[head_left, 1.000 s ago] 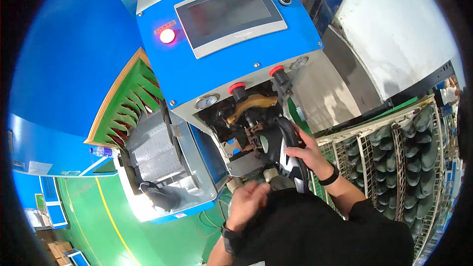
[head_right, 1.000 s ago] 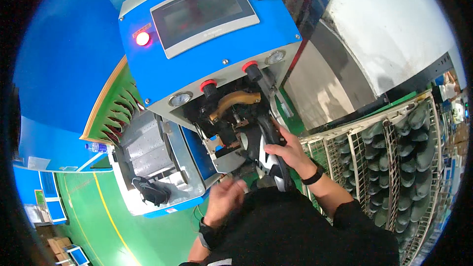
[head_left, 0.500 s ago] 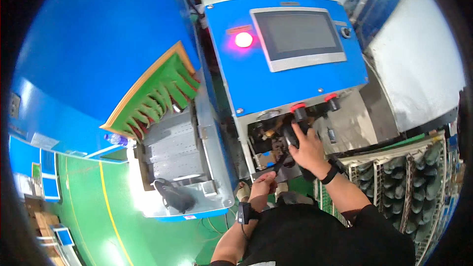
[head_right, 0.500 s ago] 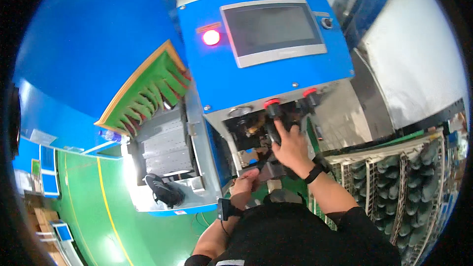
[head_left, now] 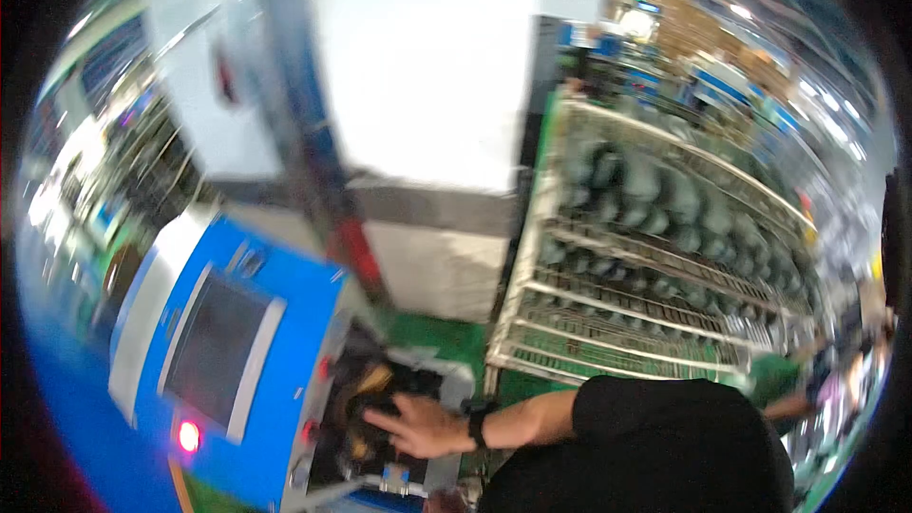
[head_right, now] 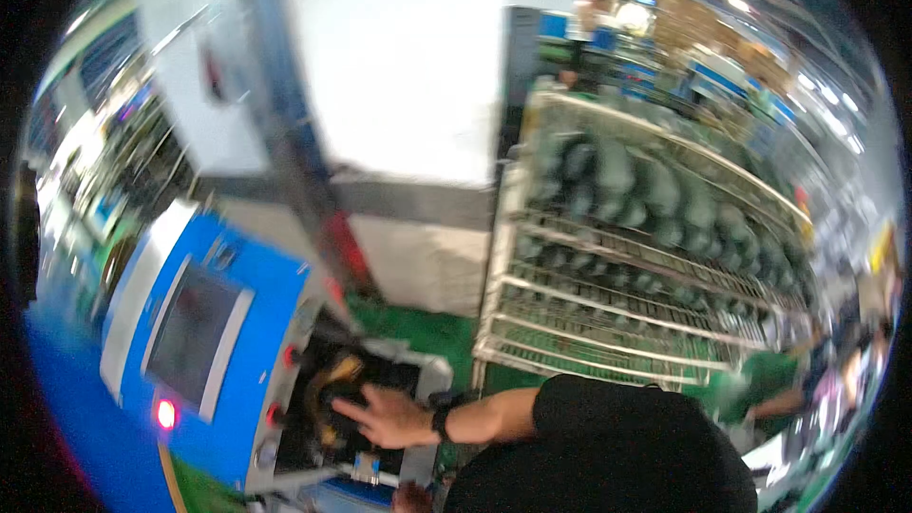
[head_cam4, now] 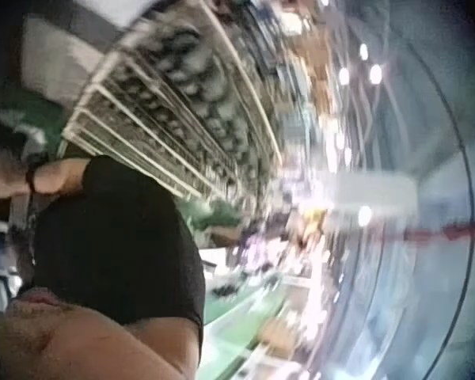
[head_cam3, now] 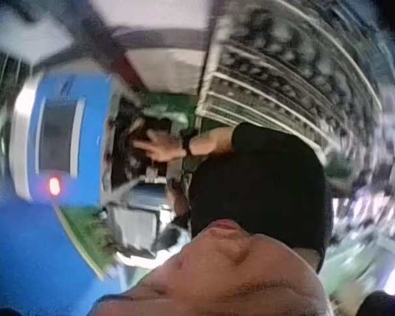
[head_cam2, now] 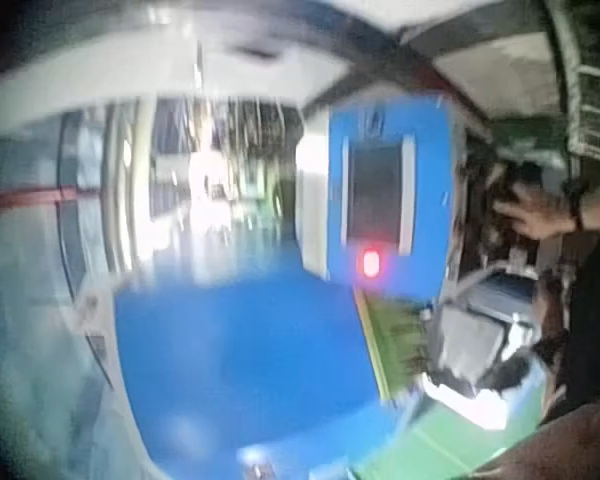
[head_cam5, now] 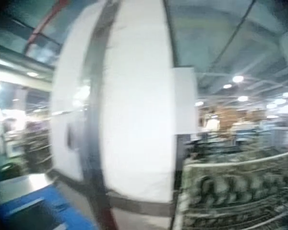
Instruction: Operating industrial machines to perform lasting and molding on shoe uppers in a factory setting.
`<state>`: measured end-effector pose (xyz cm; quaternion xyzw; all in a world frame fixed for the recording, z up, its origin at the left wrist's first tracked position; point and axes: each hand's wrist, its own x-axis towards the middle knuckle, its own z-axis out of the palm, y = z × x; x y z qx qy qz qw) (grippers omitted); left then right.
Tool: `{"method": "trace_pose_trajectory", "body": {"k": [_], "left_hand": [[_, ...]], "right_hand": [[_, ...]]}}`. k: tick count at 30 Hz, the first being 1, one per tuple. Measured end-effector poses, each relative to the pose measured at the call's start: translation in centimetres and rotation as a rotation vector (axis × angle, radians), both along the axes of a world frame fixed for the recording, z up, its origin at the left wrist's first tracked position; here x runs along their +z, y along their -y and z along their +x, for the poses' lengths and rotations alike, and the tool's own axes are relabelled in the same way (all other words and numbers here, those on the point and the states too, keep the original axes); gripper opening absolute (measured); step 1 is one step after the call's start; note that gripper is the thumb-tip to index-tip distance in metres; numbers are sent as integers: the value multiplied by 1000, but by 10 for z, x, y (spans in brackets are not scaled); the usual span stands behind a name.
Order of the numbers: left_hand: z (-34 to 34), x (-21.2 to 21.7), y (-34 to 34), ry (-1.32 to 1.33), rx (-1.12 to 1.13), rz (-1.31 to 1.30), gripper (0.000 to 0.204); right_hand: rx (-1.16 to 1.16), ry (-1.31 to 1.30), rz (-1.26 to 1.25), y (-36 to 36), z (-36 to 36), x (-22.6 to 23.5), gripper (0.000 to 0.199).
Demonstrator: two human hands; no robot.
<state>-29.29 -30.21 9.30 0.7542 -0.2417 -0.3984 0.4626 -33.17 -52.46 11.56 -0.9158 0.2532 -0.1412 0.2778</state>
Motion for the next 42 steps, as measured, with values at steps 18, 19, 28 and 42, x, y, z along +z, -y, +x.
{"method": "trace_pose_trajectory", "body": {"k": [18,19,28,42], "left_hand": [[8,58,200,1562,-241,-67,20],[37,26,203,1862,-209,-527,21],[5,26,100,1023,-455,10,40],[-1,-17,141,598,-531,-75,42]], "right_hand": [[-314,408,54,-23,-77,-26,83],[-285,398,-15,-23,-68,-47,83],[-38,241,-452,-55,-145,-124,83],[-375,749,1428,-68,-101,-37,30]]}}
